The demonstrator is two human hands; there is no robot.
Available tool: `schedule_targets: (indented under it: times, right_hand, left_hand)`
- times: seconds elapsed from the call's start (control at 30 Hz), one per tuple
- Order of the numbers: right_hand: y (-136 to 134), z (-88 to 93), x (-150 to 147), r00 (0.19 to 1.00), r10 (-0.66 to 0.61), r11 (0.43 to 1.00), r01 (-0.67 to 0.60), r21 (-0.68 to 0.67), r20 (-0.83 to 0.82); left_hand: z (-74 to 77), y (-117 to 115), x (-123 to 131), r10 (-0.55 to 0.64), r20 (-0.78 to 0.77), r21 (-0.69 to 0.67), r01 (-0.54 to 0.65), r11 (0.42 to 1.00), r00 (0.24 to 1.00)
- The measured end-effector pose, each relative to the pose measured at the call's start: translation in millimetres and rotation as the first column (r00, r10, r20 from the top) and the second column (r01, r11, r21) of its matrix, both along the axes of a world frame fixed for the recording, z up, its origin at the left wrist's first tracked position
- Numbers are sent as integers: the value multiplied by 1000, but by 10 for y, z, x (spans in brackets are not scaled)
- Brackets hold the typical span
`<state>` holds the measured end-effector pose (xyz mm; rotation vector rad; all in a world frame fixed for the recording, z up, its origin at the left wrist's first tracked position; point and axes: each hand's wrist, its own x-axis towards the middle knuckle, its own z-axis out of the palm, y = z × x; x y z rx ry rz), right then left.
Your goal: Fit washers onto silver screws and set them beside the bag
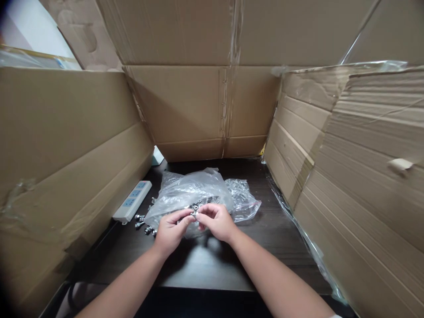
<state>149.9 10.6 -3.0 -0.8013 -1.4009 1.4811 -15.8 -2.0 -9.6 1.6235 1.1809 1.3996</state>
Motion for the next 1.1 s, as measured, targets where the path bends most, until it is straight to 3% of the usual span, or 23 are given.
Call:
schedule_targets:
  times: [0.2, 0.4, 0.6, 0.8, 1.0, 1.1]
  right_hand:
    - [60, -53, 2, 1000, 19, 994, -16, -107, 24]
    - [14, -41, 23, 999, 19, 1000, -19, 8, -46]
    - [-5, -14, -7, 1000, -10, 1000, 10, 12, 25]
    - [56, -65, 22, 999, 9, 996, -5, -84, 54]
    - [15, -34, 51, 998, 8, 1000, -9, -1, -58]
    - [4, -24, 47, 1000, -12, 1000, 13, 13, -28]
  left_hand:
    - [16, 0, 3, -17, -13, -9, 17, 1000, 1000]
    - [5, 13, 7, -37, 116, -78, 47, 996, 993]
    - [8, -3, 22, -20, 94, -74, 27, 997, 995]
    - [15, -17, 40, -8, 97, -121, 19, 992, 995]
    - [-32, 15, 31, 1, 193, -166, 32, 986, 981]
    - [-34, 8, 31, -7, 186, -162, 37, 986, 983]
